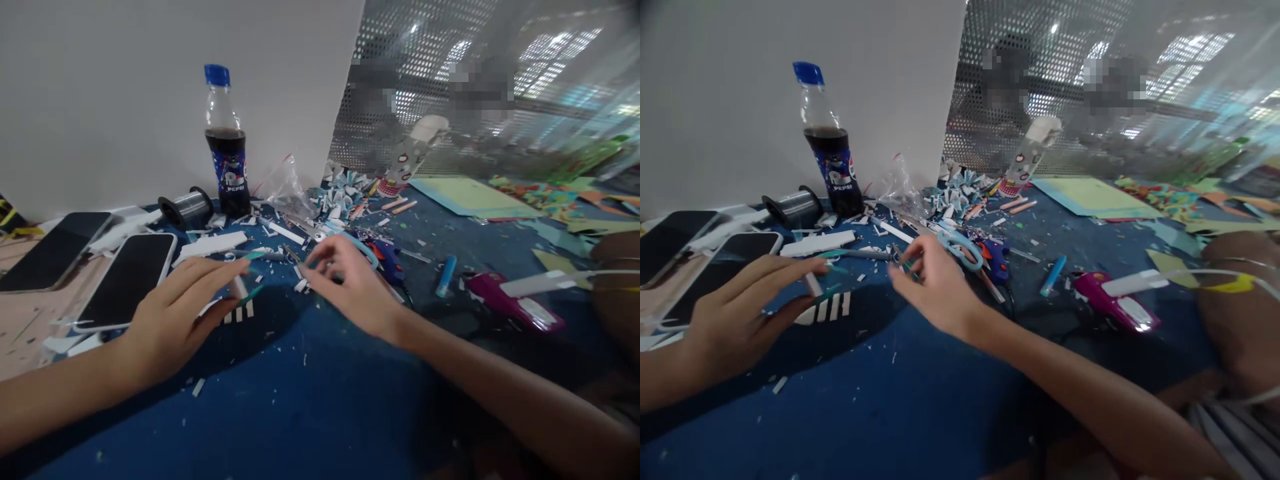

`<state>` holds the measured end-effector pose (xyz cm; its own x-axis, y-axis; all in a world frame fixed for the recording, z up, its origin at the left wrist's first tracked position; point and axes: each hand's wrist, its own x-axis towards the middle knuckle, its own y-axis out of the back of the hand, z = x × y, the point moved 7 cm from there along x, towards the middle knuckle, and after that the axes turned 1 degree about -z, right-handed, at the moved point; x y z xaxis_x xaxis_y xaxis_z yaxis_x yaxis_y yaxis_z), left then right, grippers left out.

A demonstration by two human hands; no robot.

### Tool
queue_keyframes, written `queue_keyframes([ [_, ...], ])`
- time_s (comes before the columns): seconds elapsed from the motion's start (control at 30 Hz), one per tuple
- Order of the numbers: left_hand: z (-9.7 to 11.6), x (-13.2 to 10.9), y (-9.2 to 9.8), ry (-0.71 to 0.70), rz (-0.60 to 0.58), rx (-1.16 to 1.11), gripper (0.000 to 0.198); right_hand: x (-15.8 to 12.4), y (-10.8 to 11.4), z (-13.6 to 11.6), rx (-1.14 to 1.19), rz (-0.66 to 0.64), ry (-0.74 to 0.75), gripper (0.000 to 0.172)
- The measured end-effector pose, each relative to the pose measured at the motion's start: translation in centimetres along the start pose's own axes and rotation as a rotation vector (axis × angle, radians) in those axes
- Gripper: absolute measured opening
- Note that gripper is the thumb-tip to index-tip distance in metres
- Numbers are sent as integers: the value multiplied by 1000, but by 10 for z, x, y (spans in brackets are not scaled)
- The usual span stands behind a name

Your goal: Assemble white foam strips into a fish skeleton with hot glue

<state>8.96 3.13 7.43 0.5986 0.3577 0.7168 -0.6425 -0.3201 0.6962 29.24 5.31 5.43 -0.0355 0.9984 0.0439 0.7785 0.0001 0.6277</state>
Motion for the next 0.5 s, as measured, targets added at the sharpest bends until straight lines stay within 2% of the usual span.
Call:
queue_keyframes([
  [0.03,-1,-7,1,9,-21,-23,49,-1,23,7,-298,146,-40,32],
  [0.1,-1,-22,0,23,-79,-109,55,-4,62,28,-488,325,-183,38],
  [0.13,-2,-28,0,37,-89,-141,57,-4,79,42,-684,359,-316,43],
  [0.2,3,-39,-2,-3,-139,-176,59,0,101,66,-759,339,-449,54],
  [0.27,5,-44,-7,-12,-209,-193,54,6,110,88,-762,261,-546,58],
  [0.37,7,-46,-12,-13,-293,-210,44,16,107,111,-708,107,-621,60],
  [0.5,7,-45,-12,-11,-296,-190,37,18,106,121,-690,62,-688,46],
])
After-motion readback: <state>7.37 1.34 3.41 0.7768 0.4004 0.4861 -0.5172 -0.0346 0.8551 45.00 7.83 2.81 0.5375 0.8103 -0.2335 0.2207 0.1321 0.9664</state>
